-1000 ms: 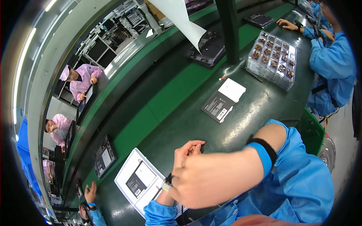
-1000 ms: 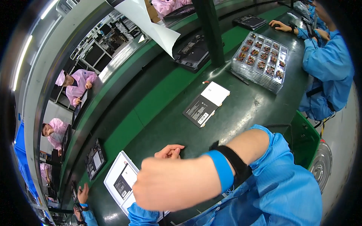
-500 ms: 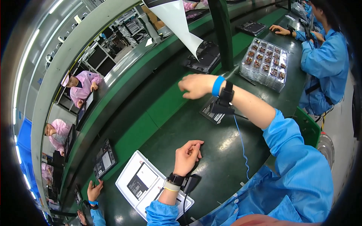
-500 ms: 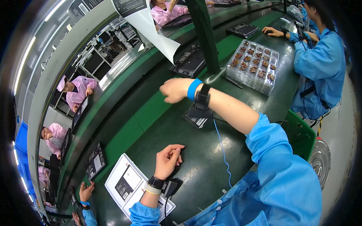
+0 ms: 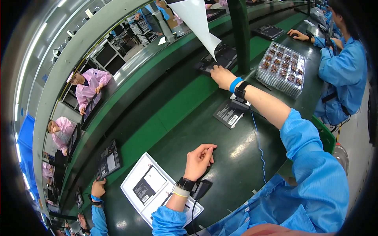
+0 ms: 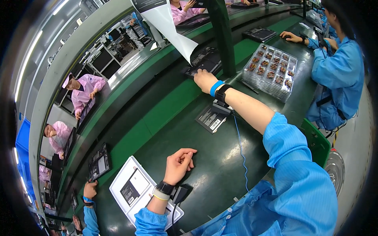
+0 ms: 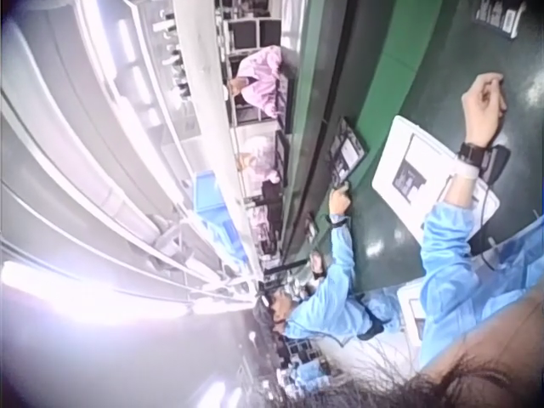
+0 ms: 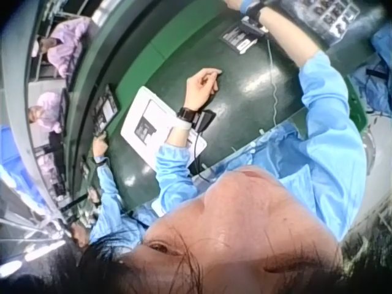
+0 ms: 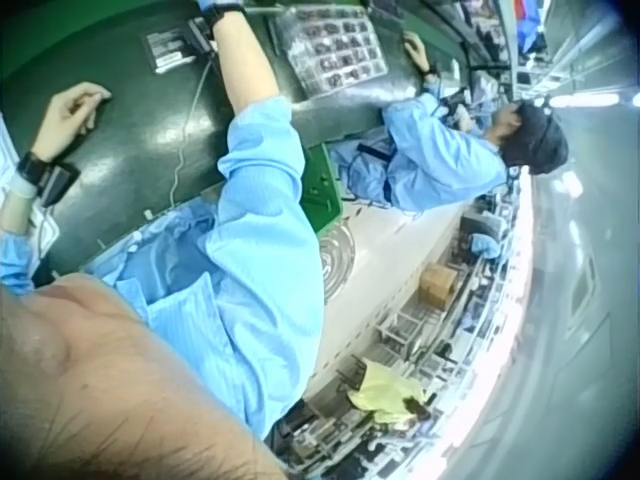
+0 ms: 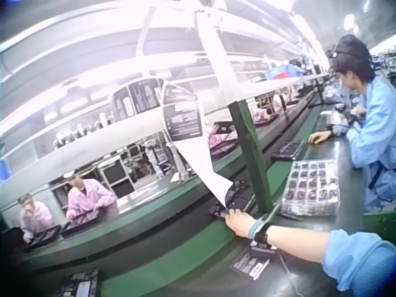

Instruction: Assembling internal components and battery into an electronic device on an assembly line.

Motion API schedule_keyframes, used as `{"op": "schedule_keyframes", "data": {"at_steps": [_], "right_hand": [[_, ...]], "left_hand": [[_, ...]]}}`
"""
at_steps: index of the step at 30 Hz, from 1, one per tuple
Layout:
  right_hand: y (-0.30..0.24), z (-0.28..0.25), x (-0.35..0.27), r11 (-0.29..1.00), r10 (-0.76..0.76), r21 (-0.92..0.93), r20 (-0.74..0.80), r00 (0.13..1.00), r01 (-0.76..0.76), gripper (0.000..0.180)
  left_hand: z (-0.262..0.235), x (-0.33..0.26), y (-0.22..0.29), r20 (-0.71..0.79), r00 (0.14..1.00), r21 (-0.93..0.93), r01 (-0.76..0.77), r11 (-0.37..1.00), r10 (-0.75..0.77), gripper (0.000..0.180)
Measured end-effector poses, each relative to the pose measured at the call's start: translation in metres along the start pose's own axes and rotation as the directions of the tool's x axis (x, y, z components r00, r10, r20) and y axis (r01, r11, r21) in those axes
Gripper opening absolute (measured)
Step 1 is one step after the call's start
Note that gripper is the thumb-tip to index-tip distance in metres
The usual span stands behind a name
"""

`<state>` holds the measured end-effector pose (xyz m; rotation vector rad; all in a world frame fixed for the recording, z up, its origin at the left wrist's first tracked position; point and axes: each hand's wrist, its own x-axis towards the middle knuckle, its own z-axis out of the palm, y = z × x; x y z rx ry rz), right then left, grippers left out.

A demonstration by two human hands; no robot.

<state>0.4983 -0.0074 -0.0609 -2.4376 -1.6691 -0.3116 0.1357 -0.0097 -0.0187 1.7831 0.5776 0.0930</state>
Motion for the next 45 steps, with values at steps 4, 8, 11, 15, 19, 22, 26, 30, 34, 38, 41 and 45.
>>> {"op": "schedule_keyframes", "data": {"at_steps": [4, 8, 11, 15, 19, 22, 26, 30, 34, 38, 41, 45], "right_hand": [[0.014, 0.007, 0.005, 0.997, -0.067, 0.036, -0.118, 0.991, 0.072, 0.028], [0.017, 0.006, 0.009, 0.986, -0.062, 0.148, -0.117, 0.991, 0.079, 0.032], [0.011, 0.005, 0.008, 0.982, -0.096, 0.151, -0.131, 0.987, 0.116, 0.033], [-0.001, 0.008, 0.007, 0.974, -0.132, 0.16, -0.168, 0.977, 0.159, 0.031], [-0.008, 0.015, 0.004, 0.96, -0.145, 0.215, -0.165, 0.976, 0.179, 0.025], [0.01, 0.003, 0.003, 0.89, -0.191, 0.408, -0.07, 0.979, 0.203, 0.025], [0.022, -0.036, -0.021, 0.895, -0.005, 0.437, -0.182, 0.983, 0.085, 0.026], [0.041, -0.074, -0.073, 0.917, 0.146, 0.332, 0.234, 0.961, -0.22, 0.058], [0.037, -0.08, -0.127, 0.925, 0.243, 0.188, 0.376, 0.894, -0.33, 0.101], [0.045, -0.072, -0.141, 0.887, 0.298, 0.232, 0.375, 0.878, -0.4, 0.096], [0.054, -0.074, -0.14, 0.832, 0.292, 0.343, 0.396, 0.87, -0.436, 0.099], [0.05, -0.079, -0.143, 0.784, 0.253, 0.345, 0.581, 0.774, -0.516, 0.089]], "left_hand": [[0.004, 0.005, 0.001, 0.022, 1.0, -0.008, -0.011, 1.0, 0.011, 0.02], [0.006, 0.007, 0.001, 0.016, 1.0, -0.016, 0.004, 1.0, -0.004, 0.02], [0.006, 0.008, -0.001, 0.026, 1.0, -0.015, 0.0, 1.0, 0.0, 0.02], [0.01, 0.009, -0.002, 0.023, 1.0, -0.003, -0.004, 1.0, 0.004, 0.021], [0.011, 0.009, -0.002, 0.027, 0.999, -0.002, -0.023, 1.0, 0.023, 0.02], [0.015, 0.012, 0.003, 0.026, 1.0, 0.013, -0.011, 1.0, 0.01, 0.02], [0.012, 0.011, 0.004, 0.013, 1.0, 0.011, -0.009, 1.0, 0.008, 0.02], [0.013, 0.012, 0.007, 0.016, 1.0, 0.0, 0.009, 1.0, -0.009, 0.02], [0.012, 0.012, 0.01, 0.014, 1.0, 0.038, 0.014, 0.999, -0.015, 0.02], [0.014, 0.012, 0.01, 0.009, 1.0, 0.018, 0.015, 1.0, -0.015, 0.02], [0.014, 0.01, 0.011, 0.004, 1.0, -0.004, 0.013, 1.0, -0.013, 0.02], [0.015, 0.007, 0.014, -0.042, 0.998, -0.078, 0.033, 0.996, -0.037, 0.02]]}}
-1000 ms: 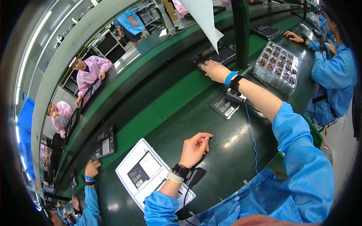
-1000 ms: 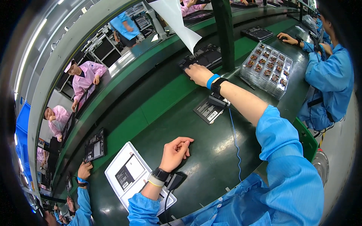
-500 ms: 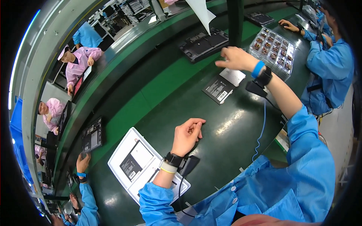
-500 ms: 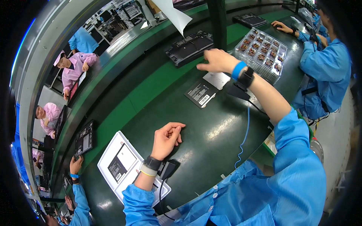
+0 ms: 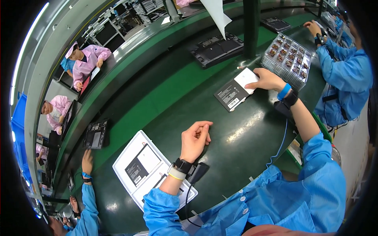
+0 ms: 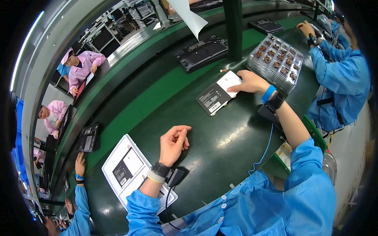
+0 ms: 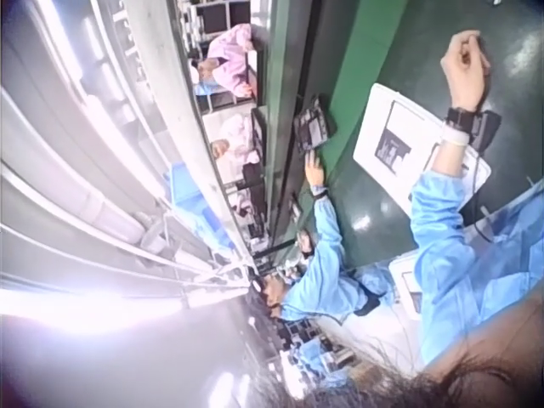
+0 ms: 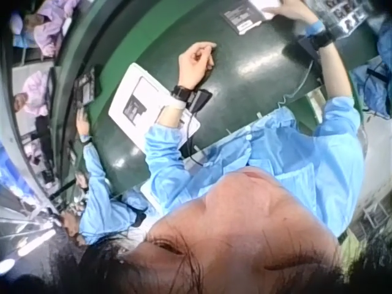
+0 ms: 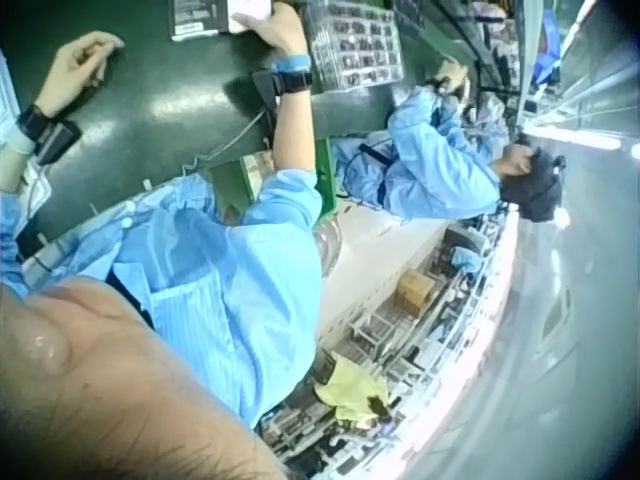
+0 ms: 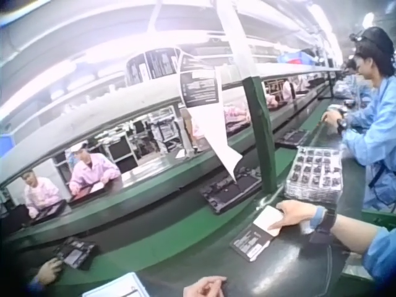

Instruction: Assembling internal components and battery into an electronic device on an assembly line.

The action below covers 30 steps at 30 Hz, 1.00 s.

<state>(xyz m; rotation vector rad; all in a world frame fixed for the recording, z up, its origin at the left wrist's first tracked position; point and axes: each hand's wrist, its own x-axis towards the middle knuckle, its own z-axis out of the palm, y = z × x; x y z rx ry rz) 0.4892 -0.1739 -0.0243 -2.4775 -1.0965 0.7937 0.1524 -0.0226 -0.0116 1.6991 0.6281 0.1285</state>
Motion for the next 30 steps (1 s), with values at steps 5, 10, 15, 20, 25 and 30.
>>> {"op": "schedule_keyframes", "data": {"at_steps": [5, 10, 15, 20, 25, 30], "right_hand": [[-0.047, -0.003, -0.025, 0.538, -0.247, 0.803, -0.142, 0.959, 0.257, 0.037], [-0.105, 0.028, -0.04, 0.576, -0.445, 0.734, -0.088, 0.891, 0.36, 0.022], [-0.125, 0.063, -0.057, 0.25, -0.368, 0.938, -0.136, 0.92, 0.239, 0.024], [-0.112, 0.061, -0.046, 0.152, -0.393, 0.936, -0.237, 0.888, 0.317, 0.018], [-0.114, 0.065, -0.049, 0.135, -0.35, 0.936, -0.262, 0.899, 0.325, 0.016], [-0.112, 0.066, -0.049, 0.146, -0.318, 0.949, -0.222, 0.922, 0.279, 0.019]], "left_hand": [[-0.007, 0.003, -0.01, -0.419, 0.859, 0.012, -0.32, 0.947, 0.295, 0.033], [-0.011, 0.001, -0.013, -0.212, 0.959, -0.206, -0.23, 0.951, 0.186, 0.043], [-0.005, 0.002, -0.011, -0.163, 0.976, -0.183, -0.17, 0.968, 0.141, 0.029], [-0.011, 0.003, -0.017, -0.204, 0.972, -0.344, -0.183, 0.921, 0.118, 0.024], [-0.011, 0.0, -0.01, -0.18, 0.98, -0.395, -0.151, 0.906, 0.085, 0.022], [-0.017, -0.003, -0.011, -0.165, 0.982, -0.475, -0.157, 0.866, 0.088, 0.021]]}}
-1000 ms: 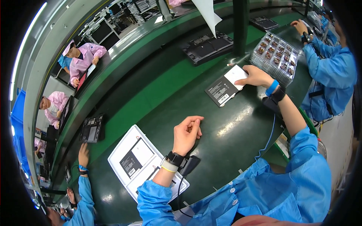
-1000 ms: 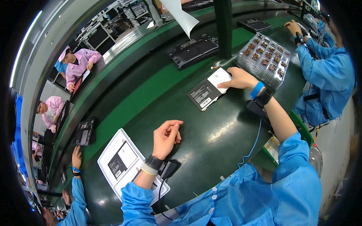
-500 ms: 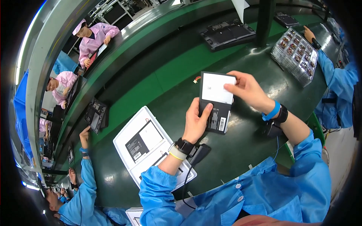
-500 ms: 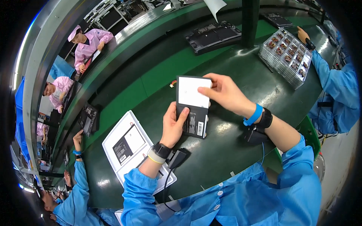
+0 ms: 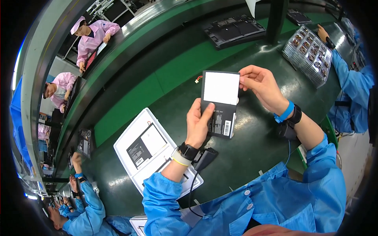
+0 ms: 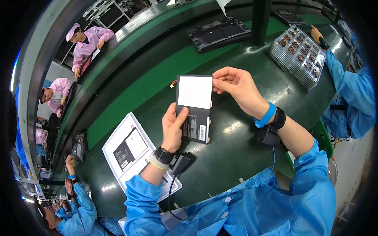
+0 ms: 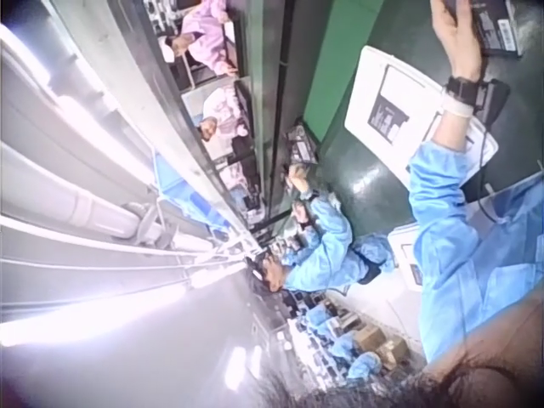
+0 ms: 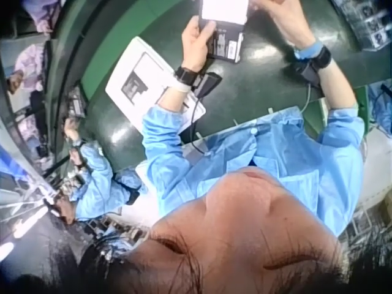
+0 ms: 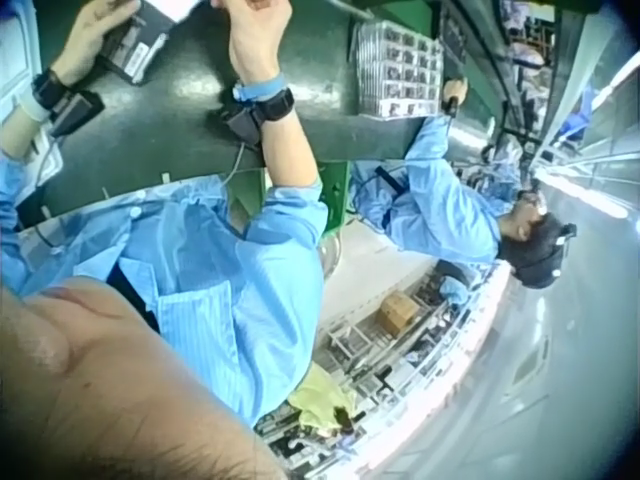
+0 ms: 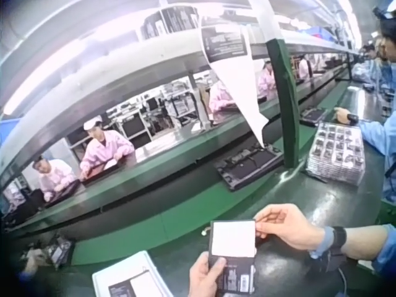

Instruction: Assembling internal components and battery into an electronic device on an assembly line.

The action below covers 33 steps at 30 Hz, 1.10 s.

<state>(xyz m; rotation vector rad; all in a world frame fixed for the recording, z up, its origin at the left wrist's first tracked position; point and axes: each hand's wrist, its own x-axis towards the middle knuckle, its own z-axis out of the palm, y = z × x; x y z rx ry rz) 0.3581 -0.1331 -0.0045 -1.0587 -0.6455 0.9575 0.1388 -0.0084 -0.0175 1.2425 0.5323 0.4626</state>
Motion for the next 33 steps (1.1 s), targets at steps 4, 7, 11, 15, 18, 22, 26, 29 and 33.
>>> {"op": "schedule_keyframes", "data": {"at_steps": [4, 7, 11, 15, 18, 22, 26, 29, 33], "right_hand": [[0.018, -0.01, 0.003, 0.988, 0.147, -0.029, -0.11, 0.983, -0.151, 0.021], [0.019, -0.002, 0.002, 0.997, 0.07, -0.021, -0.142, 0.987, -0.074, 0.022], [0.003, 0.031, -0.015, 0.996, 0.069, -0.06, 0.026, 0.997, -0.067, 0.018], [0.002, 0.036, -0.021, 0.997, 0.063, -0.052, -0.002, 0.998, -0.063, 0.017], [0.005, 0.031, -0.02, 0.995, 0.055, -0.082, 0.042, 0.998, -0.051, 0.018], [0.009, 0.03, -0.021, 0.998, 0.021, -0.063, 0.06, 0.998, -0.017, 0.017], [0.012, 0.03, -0.021, 0.995, -0.025, -0.091, 0.044, 0.999, 0.029, 0.017], [0.013, 0.032, -0.021, 0.992, 0.0, -0.127, 0.016, 1.0, 0.002, 0.017], [0.012, 0.035, -0.024, 0.998, -0.013, -0.068, 0.032, 0.999, 0.015, 0.015]], "left_hand": [[0.01, -0.006, 0.007, 0.022, 1.0, -0.264, -0.013, 0.965, 0.02, 0.02], [0.006, -0.004, 0.009, -0.038, 0.997, -0.166, -0.074, 0.983, 0.068, 0.018], [-0.002, -0.001, 0.0, -0.133, 0.983, -0.003, -0.127, 0.992, 0.125, 0.018], [0.006, -0.003, 0.003, -0.115, 0.975, 0.155, -0.17, 0.973, 0.189, 0.017], [0.007, -0.005, 0.004, -0.107, 0.978, 0.19, -0.158, 0.969, 0.181, 0.017], [0.001, -0.003, -0.001, -0.099, 0.976, 0.196, -0.171, 0.965, 0.193, 0.018], [0.002, -0.004, 0.002, -0.094, 0.981, 0.198, -0.148, 0.969, 0.169, 0.024], [0.007, -0.004, 0.003, -0.163, 0.967, 0.228, -0.154, 0.961, 0.194, 0.043], [0.01, -0.007, 0.011, -0.015, 0.955, 0.592, -0.23, 0.773, 0.296, 0.106]]}}
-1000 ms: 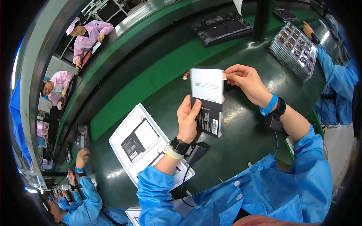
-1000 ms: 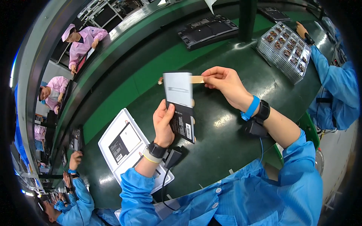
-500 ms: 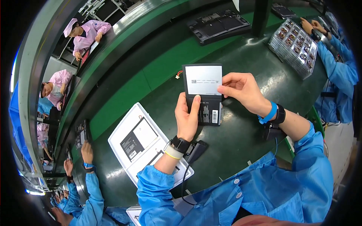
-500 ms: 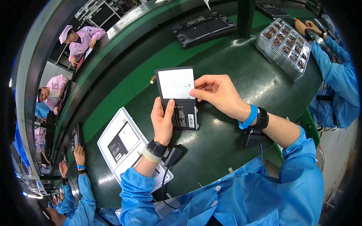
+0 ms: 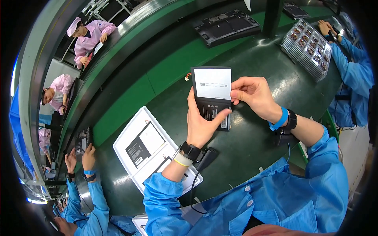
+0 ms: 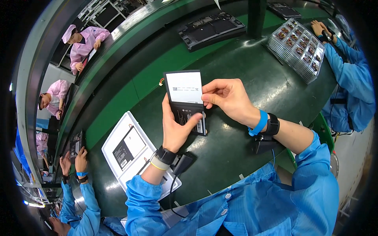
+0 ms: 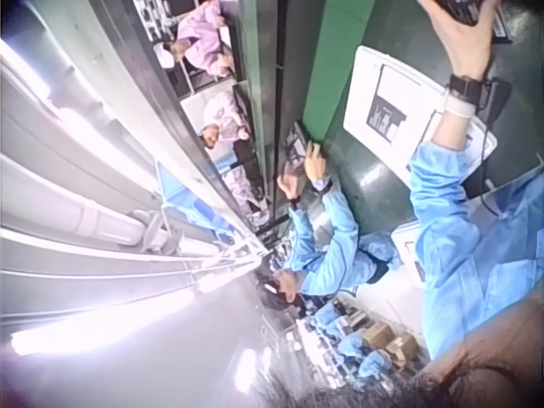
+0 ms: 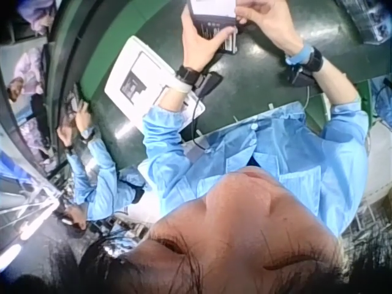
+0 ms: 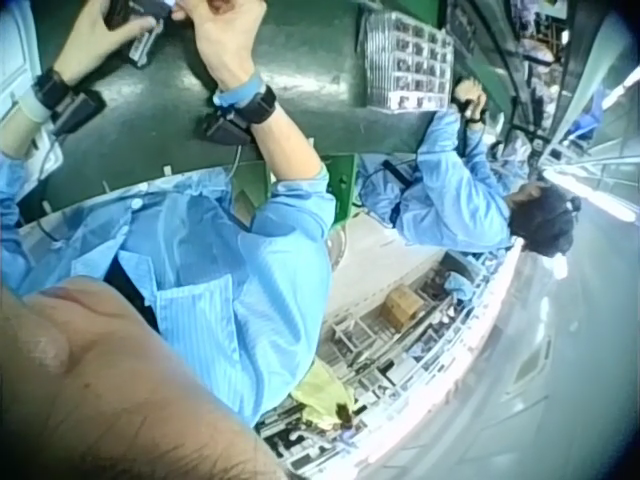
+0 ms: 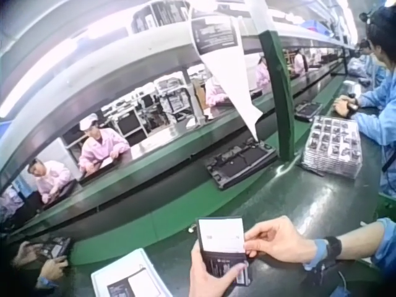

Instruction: Assembling internal components and battery into an electronic device on an assembly line.

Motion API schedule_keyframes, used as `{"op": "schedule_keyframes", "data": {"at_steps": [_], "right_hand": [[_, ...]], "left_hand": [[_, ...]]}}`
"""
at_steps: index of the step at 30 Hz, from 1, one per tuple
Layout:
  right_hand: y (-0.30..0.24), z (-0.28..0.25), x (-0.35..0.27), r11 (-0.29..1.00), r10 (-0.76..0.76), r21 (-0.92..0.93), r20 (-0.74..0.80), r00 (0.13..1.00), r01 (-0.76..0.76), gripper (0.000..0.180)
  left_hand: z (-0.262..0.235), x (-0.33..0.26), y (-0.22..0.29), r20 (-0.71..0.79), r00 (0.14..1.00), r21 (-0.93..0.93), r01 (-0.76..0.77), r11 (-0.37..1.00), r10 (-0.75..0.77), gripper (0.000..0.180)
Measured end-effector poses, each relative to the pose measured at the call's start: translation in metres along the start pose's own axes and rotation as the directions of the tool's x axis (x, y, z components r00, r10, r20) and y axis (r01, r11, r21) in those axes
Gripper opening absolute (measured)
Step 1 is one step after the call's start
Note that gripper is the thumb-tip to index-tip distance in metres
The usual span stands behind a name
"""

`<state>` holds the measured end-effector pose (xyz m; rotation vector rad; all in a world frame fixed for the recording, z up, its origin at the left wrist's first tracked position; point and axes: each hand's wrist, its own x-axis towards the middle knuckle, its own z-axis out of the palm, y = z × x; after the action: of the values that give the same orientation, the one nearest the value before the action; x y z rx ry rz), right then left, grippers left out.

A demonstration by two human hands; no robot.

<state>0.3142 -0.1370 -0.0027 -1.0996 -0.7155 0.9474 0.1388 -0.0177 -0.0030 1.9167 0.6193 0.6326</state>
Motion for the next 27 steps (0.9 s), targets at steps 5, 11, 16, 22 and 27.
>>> {"op": "schedule_keyframes", "data": {"at_steps": [5, 11, 16, 22, 27], "right_hand": [[0.001, 0.003, -0.003, 0.997, -0.033, 0.069, 0.048, 0.998, 0.029, 0.014], [0.002, 0.008, 0.0, 0.996, 0.047, 0.071, 0.029, 0.998, -0.049, 0.013], [0.006, -0.001, 0.007, 0.997, 0.064, -0.036, -0.111, 0.992, -0.069, 0.014], [0.007, -0.001, 0.008, 0.992, 0.027, -0.118, -0.159, 0.987, -0.047, 0.014], [0.003, 0.027, -0.017, 0.998, 0.056, 0.004, 0.111, 0.992, -0.057, 0.016]], "left_hand": [[-0.003, 0.0, 0.002, 0.055, 0.998, 0.028, -0.032, 0.999, 0.03, 0.114], [-0.001, -0.003, -0.006, 0.114, 0.992, -0.283, 0.078, 0.956, -0.047, 0.094], [0.0, -0.004, 0.006, 0.065, 0.99, -0.541, 0.137, 0.829, -0.121, 0.065], [-0.008, -0.004, -0.006, -0.067, 0.99, -0.582, 0.063, 0.811, -0.125, 0.053], [-0.002, -0.003, -0.006, -0.187, 0.979, -0.441, -0.008, 0.898, -0.082, 0.054]]}}
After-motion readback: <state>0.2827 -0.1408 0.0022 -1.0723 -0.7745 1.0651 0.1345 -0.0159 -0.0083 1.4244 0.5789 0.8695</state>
